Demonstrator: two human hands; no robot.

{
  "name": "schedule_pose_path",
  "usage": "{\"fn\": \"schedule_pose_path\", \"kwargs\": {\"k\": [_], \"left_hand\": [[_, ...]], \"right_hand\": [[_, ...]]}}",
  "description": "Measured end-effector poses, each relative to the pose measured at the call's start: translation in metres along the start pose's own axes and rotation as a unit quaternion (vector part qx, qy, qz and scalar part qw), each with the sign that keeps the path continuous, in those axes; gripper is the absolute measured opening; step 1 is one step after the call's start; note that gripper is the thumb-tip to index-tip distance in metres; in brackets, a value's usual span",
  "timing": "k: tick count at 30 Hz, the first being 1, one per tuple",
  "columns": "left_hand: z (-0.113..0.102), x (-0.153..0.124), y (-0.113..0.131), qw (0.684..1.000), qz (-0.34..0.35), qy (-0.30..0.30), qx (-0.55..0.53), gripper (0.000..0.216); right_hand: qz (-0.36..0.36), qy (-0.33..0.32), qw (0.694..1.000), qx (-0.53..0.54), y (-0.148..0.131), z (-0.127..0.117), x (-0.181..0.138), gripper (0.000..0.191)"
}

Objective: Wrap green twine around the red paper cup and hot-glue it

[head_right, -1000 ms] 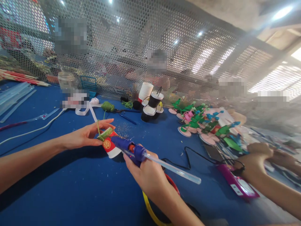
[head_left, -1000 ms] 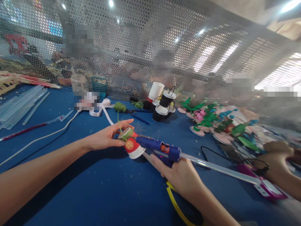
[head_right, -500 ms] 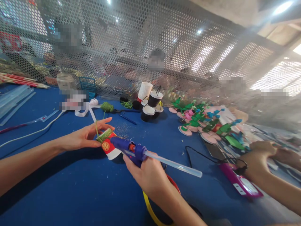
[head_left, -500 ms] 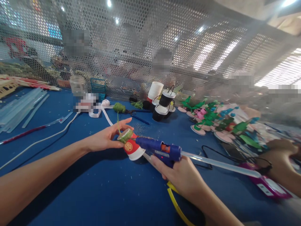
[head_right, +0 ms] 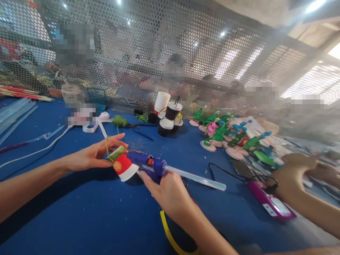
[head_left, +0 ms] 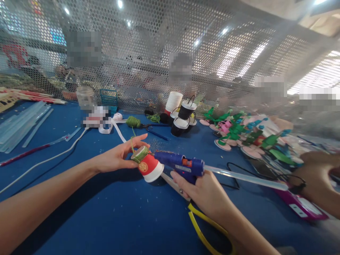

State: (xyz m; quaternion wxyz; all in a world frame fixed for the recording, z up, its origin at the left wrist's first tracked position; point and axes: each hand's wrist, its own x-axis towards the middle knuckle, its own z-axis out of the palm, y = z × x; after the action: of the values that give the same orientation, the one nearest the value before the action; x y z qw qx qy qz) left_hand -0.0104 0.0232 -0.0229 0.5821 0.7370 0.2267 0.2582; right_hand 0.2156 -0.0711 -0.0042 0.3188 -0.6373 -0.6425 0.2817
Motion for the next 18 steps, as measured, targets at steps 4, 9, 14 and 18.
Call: {"fn": "schedule_pose_path", "kwargs": {"k": [4,9,14,18], "left_hand": [[-0.0003,-0.0003,-0.0004,1.0,0.0,-0.002,-0.011,0.077],[-0.0008,0.0,-0.0004,1.0,-0.005,-0.007,-0.019,0.075],[-0.0009,0.0002,-0.0004,1.0,0.002,-0.008,-0.024,0.076],[-0.0004,-0.0006,0.0007,0.999,-0.003,-0.007,-0.034,0.075]], "right_hand": [[0.023,-0.015,0.999,0.021,-0.0029,-0.0004,0.0022,0.014],[0.04,-0.025,0.997,0.066,-0.0083,-0.0041,0.0059,0.017],[0.039,-0.031,0.995,0.081,-0.0067,-0.0035,0.0066,0.017],[0.047,-0.03,0.995,0.088,-0.0043,-0.0016,0.0065,0.02]]}}
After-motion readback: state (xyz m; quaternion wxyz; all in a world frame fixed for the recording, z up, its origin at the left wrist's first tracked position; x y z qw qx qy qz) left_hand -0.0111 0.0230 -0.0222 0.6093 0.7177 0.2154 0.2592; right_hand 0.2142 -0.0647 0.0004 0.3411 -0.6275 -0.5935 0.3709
